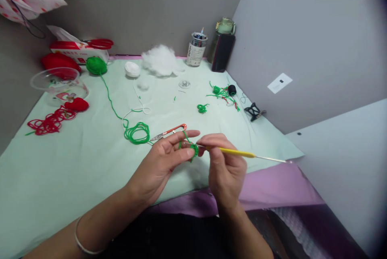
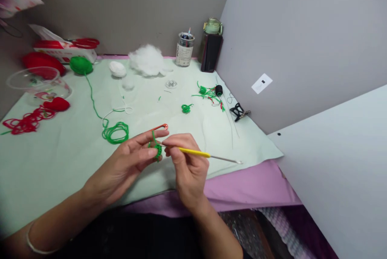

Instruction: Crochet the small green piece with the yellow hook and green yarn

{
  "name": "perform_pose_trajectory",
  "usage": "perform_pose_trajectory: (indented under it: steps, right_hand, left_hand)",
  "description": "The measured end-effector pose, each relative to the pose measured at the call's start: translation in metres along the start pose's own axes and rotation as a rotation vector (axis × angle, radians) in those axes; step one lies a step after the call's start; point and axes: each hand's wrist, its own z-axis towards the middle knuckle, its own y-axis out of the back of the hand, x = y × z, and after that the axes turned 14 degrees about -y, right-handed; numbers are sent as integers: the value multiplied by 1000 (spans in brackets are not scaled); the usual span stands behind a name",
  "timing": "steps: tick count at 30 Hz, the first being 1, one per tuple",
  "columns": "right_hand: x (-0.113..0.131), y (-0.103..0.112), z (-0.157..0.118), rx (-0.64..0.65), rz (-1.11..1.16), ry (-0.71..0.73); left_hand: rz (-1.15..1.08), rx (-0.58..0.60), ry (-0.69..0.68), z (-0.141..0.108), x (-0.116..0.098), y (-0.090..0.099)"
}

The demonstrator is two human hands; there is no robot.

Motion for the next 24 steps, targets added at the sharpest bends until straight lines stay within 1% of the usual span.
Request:
perform_pose_trajectory:
  steps: [2, 4, 6, 8, 9, 10, 11, 13, 15, 16, 17, 19, 22, 24]
  right_hand:
    - [0, -2, 0, 14, -47, 20]
    - [-2, -2, -2, 6, -98, 54]
    - [-6, -1, -6, -7, -217, 145]
    - [-9, 1, -9, -27, -380, 284]
    - [-11, 2, -10, -34, -433, 335]
    - [-11, 3, -11, -41, -444, 349]
    - [-11, 4, -10, -56, -408, 323]
    - [-8, 4, -8, -97, -231, 180]
    - [-5, 2, -5, -113, -26, 25]
    - [-3, 1, -3, -99, 45, -24]
    - [-2, 0, -2, -66, 79, -50]
    - [-2, -1, 0, -4, 64, -50]
    - [-4, -1, 0, -2, 29, -64]
    - [-5, 1, 0, 1, 79, -119]
  left_hand:
    - [15, 21, -25, -1, 3, -2]
    - [35, -4, -58, -2, 6, -2]
    - [29, -30, -70, -3, 8, -3]
    - [-21, -25, -34, -2, 9, -2]
    - [-51, -17, -1, -2, 9, -2]
    - [-79, -15, 35, -1, 8, -1]
    - [-98, -18, 64, 0, 7, 0]
    - [-96, -36, 79, 1, 5, 2]
    - [-47, -49, 30, 1, 4, 3]
    - [-17, -43, -2, 1, 4, 3]
    - [10, -30, -31, 0, 4, 3]
    - [40, -1, -62, -1, 6, 2]
    - [75, 11, -82, -3, 8, 1]
    - [103, 3, -94, -4, 7, 2]
